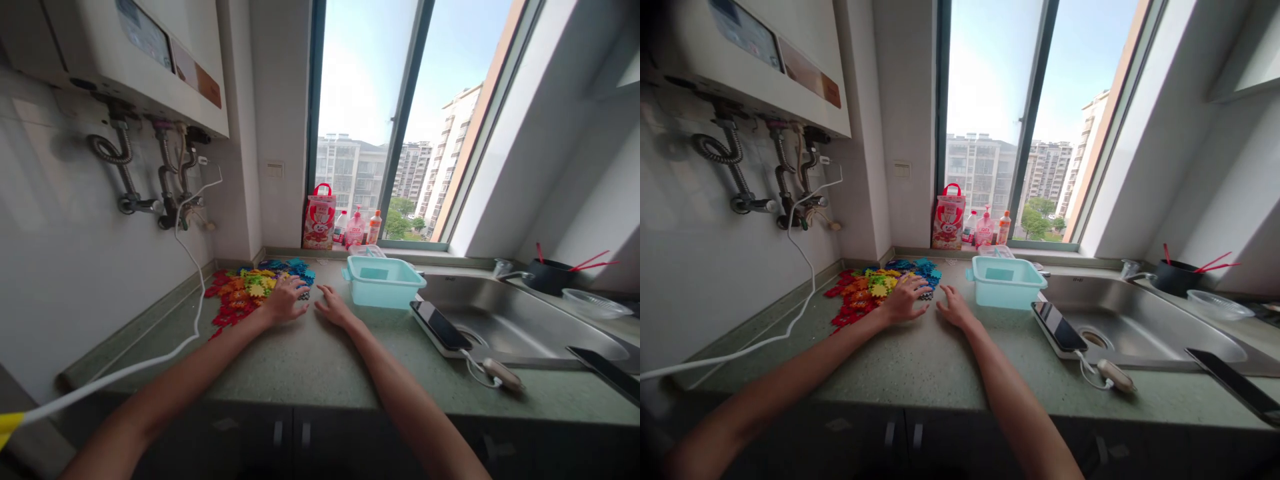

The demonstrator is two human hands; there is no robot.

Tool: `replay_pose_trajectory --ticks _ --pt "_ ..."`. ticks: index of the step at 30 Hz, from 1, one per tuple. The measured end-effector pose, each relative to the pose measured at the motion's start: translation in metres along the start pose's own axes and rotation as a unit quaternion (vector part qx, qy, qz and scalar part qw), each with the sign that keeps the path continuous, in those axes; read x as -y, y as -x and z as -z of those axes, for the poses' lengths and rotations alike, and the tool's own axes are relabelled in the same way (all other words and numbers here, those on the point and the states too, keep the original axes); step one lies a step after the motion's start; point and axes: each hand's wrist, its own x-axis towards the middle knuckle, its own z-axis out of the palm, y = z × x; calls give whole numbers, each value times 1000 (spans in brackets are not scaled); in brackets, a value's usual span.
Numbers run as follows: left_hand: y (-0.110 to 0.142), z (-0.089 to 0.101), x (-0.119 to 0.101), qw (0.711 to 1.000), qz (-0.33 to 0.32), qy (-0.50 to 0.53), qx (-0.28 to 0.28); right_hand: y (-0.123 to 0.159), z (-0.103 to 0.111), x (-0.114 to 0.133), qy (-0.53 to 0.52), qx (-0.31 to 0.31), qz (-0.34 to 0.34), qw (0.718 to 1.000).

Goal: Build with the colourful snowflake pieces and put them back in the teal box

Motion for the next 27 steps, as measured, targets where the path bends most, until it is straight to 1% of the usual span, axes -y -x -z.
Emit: replay_pose_trajectory --ticks 2,3,6,7,9,11,14,16,18,20,22,27 --pt "-28 -7 2 997 79 -7 16 -3 -4 -4 -13 -19 -7 1000" --pt "-46 -11 6 991 128 -6 34 -5 -5 -5 -17 -29 -9 999" --pt "-104 -24 30 969 226 -7 96 -7 -4 -6 -16 -39 -19 999" --pt "-121 -30 39 961 255 -14 108 -7 -3 -6 -13 -35 -24 999" --pt "-147 -44 57 940 315 -24 126 -8 -2 -7 -3 -23 -27 999" --pt "-161 -60 69 923 358 -20 143 -8 -2 -9 5 -13 -23 1000" --pt "-163 -85 75 912 381 -16 151 -9 -2 -13 7 -12 -15 1000" --pt "-156 -97 72 917 375 -28 130 -10 -1 -14 8 -9 -11 1000" --pt "-147 -103 70 926 361 -37 103 -10 0 -13 14 0 -11 1000" --pt "-137 -102 69 933 347 -39 88 -10 1 -13 21 8 -11 1000" --pt "-126 -97 71 938 331 -36 95 -9 1 -13 23 11 -10 1000" --pt "-86 -72 81 957 260 -31 125 -7 -1 -14 24 12 -1 1000"
